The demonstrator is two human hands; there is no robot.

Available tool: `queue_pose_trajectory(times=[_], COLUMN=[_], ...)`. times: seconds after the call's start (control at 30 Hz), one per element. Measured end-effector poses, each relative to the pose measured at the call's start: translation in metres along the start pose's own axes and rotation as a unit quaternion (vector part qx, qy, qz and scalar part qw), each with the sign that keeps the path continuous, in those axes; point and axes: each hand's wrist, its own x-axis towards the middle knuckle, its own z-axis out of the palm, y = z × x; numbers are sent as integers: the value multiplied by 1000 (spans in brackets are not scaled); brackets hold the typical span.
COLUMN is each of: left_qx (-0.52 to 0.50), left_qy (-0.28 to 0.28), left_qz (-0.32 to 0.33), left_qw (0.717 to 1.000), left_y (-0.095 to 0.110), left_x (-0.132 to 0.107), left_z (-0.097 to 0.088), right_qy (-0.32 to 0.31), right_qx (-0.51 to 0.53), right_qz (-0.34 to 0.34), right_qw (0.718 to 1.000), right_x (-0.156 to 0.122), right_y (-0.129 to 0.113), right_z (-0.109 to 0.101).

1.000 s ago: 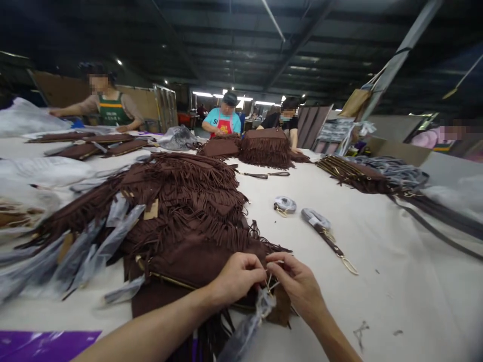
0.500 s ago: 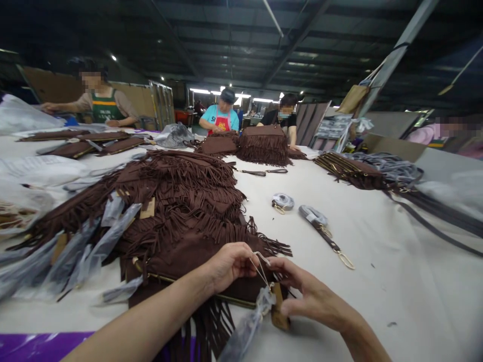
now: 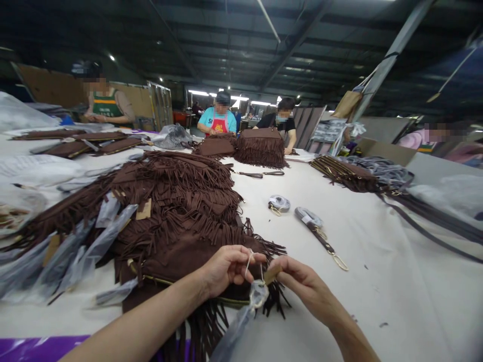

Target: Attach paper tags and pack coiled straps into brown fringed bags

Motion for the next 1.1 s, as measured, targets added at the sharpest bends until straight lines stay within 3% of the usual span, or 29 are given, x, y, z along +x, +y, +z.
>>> queue_pose_trajectory(times=[0.1, 0.2, 0.37, 0.47, 0.57, 0.63, 0.7, 0.77, 0.8, 0.87, 0.93, 0.97, 1.03, 1.1], left_qx=[5, 24, 207, 331, 457, 531, 579, 594, 585, 528, 434, 391, 338, 354], left_qy=[9, 12, -27, -55, -69, -39, 15, 56, 70, 95, 125, 138, 142, 103], left_qz=[6, 38, 94, 131, 211, 260, 292, 308, 305, 264, 200, 175, 158, 157], left_qw=[1000, 999, 973, 933, 862, 806, 761, 741, 749, 802, 869, 893, 917, 916], left_y=[-2, -3, 0, 3, 5, 7, 13, 24, 32, 50, 67, 73, 79, 76], left_x=[-1, -2, -7, -11, -13, -12, -10, -9, -8, -7, -3, -2, -2, -10], left_z=[2, 4, 4, 5, 7, 9, 12, 14, 14, 9, 0, -7, -21, -35], right_qy=[20, 14, 24, 45, 57, 92, 170, 196, 162, 5, -165, -214, -246, -221], right_qx=[17, -35, -88, -85, -92, -122, -181, -224, -225, -204, -226, -267, -367, -421], right_qz=[36, 29, 39, 37, 26, 20, -7, -77, -118, -173, -178, -168, -147, -128], right_qw=[999, 999, 995, 995, 994, 988, 969, 952, 953, 964, 944, 925, 885, 870], right_x=[2, 3, 0, 1, 4, 3, -1, -7, -11, -17, -20, -20, -19, -19], right_y=[3, -4, -8, -3, 0, -3, -11, -25, -33, -45, -48, -47, -41, -35], right_z=[7, 13, 16, 19, 22, 23, 23, 25, 28, 38, 53, 61, 74, 76])
